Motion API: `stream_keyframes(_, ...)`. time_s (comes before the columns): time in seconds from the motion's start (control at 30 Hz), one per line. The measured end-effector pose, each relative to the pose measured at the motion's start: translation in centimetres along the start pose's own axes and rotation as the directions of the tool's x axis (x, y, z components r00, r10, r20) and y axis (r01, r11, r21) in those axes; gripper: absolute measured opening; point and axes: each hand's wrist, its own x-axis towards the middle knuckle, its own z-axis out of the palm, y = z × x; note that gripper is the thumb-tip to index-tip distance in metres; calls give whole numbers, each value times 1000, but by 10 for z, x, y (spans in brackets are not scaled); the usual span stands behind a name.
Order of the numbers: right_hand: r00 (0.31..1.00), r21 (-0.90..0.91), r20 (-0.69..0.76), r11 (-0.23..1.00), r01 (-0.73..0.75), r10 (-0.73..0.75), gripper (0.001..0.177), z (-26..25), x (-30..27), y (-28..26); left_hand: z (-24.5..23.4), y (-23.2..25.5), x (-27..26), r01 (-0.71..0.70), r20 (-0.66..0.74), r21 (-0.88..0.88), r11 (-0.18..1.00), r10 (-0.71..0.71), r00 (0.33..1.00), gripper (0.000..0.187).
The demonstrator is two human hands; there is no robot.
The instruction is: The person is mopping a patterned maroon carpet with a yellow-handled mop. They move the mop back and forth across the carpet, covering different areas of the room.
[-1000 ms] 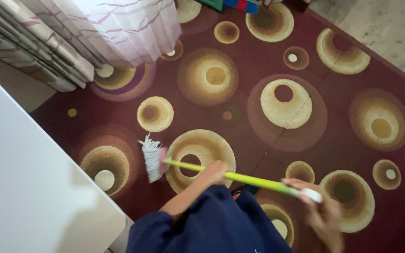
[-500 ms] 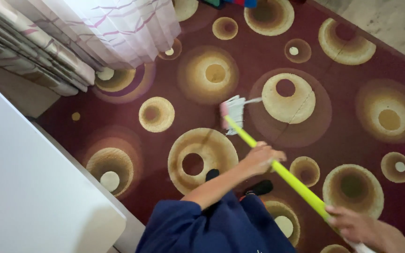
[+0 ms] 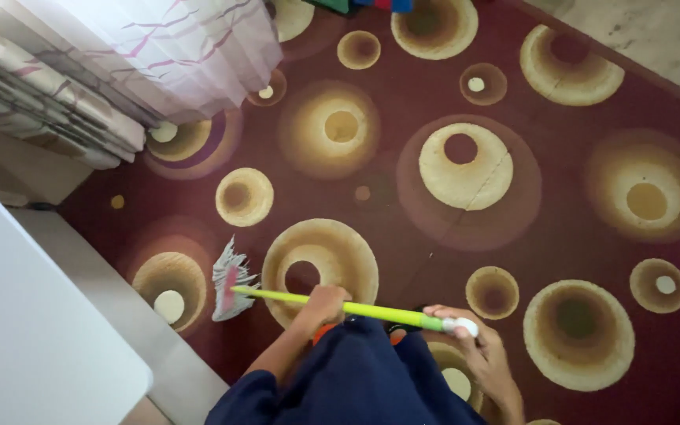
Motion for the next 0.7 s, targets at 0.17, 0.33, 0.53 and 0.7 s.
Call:
stream_keyframes(0.17,860,-285,125,812,509,-495,38,-94,-23,-51,-31,132,66,-377,-245,164,912,407,880,11)
stream_keyframes(0.33,726,-395,621,683,614,-294,60,-252,-50,-53,-70,275,112,-580,-380,126,805,579,721,23)
stream_keyframes(0.53,407,-295,897,455,841,-171,58,-309,-57,-45,-72,331,136,-730,-530,102,676,658,535,47)
stream_keyframes(0.7,570,-222,780,738,637,-257,63,-298,-57,-84,-67,297,89,-609,-450,129,783,593,667,34)
